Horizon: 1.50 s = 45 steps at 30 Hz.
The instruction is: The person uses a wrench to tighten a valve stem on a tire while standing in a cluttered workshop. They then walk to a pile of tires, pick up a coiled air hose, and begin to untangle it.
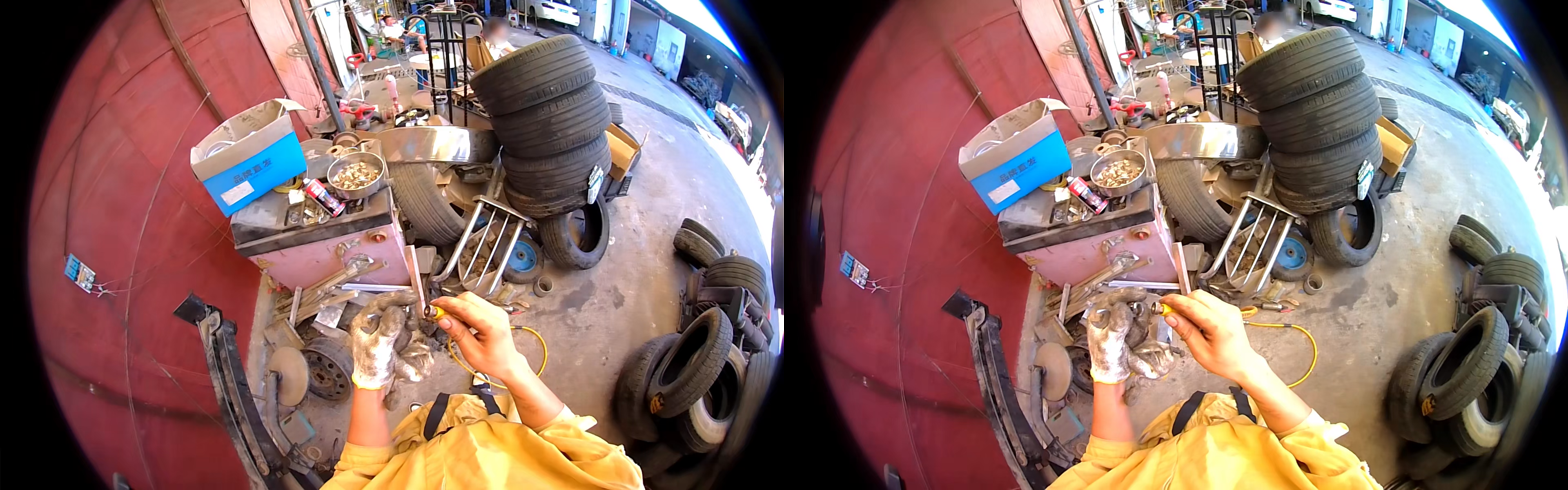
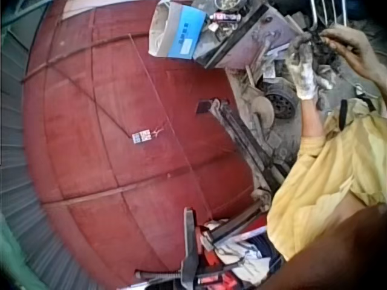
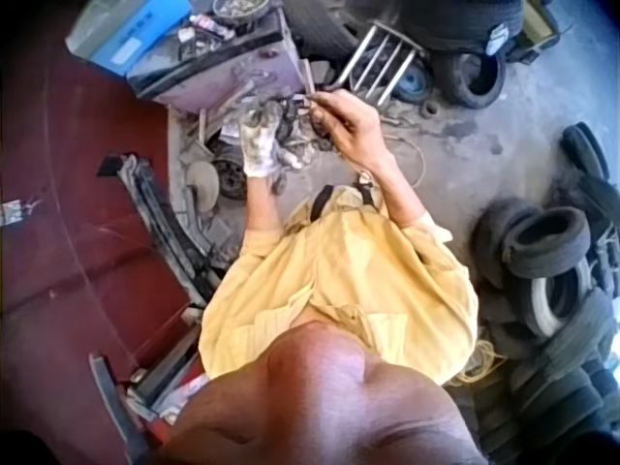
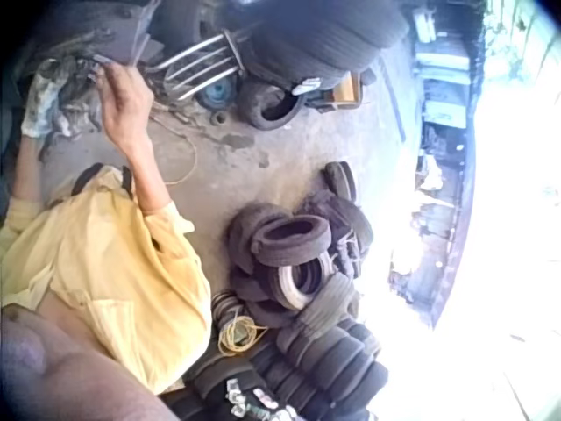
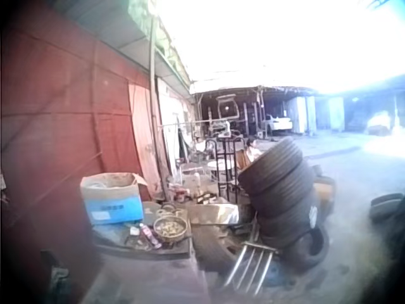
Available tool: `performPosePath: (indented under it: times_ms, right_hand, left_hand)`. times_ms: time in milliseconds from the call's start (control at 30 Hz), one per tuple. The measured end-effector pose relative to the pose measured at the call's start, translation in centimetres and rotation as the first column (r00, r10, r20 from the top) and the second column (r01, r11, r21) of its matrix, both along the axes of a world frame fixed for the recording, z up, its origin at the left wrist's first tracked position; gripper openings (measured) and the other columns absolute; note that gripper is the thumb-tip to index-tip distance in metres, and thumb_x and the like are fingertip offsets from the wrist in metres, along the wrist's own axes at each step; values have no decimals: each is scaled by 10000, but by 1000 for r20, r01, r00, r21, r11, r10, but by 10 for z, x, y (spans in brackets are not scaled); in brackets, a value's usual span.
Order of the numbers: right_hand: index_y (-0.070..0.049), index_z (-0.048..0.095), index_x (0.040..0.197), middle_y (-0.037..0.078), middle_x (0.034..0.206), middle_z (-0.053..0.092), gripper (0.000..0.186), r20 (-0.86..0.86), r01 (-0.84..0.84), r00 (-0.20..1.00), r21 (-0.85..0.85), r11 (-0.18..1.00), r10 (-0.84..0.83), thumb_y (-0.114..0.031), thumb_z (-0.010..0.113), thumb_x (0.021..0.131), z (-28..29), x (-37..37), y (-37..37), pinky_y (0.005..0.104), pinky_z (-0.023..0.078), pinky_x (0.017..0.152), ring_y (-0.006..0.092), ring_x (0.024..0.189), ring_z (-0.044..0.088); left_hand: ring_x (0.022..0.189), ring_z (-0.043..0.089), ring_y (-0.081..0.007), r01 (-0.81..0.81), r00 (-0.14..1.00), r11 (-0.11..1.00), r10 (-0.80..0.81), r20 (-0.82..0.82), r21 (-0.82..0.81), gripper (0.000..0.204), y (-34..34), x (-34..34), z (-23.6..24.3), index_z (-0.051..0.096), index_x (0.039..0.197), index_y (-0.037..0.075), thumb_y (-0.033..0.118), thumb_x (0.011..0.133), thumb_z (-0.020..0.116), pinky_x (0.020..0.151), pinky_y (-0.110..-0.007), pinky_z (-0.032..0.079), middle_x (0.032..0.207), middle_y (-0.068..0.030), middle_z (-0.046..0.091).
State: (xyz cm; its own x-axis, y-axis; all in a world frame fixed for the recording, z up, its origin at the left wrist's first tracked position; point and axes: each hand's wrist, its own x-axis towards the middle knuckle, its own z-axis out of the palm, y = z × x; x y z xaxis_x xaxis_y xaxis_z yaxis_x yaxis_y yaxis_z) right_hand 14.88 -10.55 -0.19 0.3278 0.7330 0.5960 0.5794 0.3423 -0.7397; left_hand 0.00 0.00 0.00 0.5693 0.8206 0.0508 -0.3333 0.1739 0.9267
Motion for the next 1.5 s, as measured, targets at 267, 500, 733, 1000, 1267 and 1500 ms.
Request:
performPosePath:
  times_ms: [267,500,733,1000,1267,1500]
  right_hand:
    - [10,673,1084,102,793,638,241,49,-1,999,-12,1000,2,-37,699,848,3,4,-13,292,472,585,199,646,611]
    - [17,673,1054,99,779,638,220,3,24,1000,25,999,-24,-31,703,841,-2,-2,-7,285,471,581,193,632,604]
    - [11,663,1071,119,847,649,237,-17,8,1000,23,1000,-7,-58,701,847,-8,8,-6,331,491,635,263,707,618]
    - [-7,677,1076,113,896,656,246,-49,-4,999,40,999,6,-69,708,840,-23,21,-5,349,494,733,272,820,621]
    - [26,657,1020,128,865,640,206,37,34,999,45,998,-36,-67,698,840,-17,13,-6,354,485,682,281,766,610]
    - [29,634,1019,145,968,631,220,-216,-104,966,179,978,142,-173,625,932,-52,35,-6,386,436,852,293,918,562]
  left_hand:
    - [889,632,-134,62,993,994,-52,-109,92,352,-12,13,7,699,1044,-16,312,917,686,816,-275,499,995,-64,695]
    - [885,623,-130,81,989,983,-59,-133,166,459,-6,13,4,699,1063,-13,415,897,691,805,-272,485,982,-59,692]
    - [878,616,-108,131,991,986,-127,-48,104,390,-7,16,4,676,1146,-2,263,868,741,812,-260,488,1010,-42,685]
    - [944,609,-131,248,947,930,-174,-271,270,366,-11,16,12,660,1188,15,21,824,702,828,-271,497,1065,-76,664]
    - [899,598,-95,236,966,957,-212,-148,167,368,-8,15,-1,669,1182,13,32,818,719,792,-255,504,1051,-54,668]
    - [775,630,-149,276,940,872,-157,-303,404,364,-25,36,15,691,1141,27,59,785,763,689,-268,499,919,-89,681]
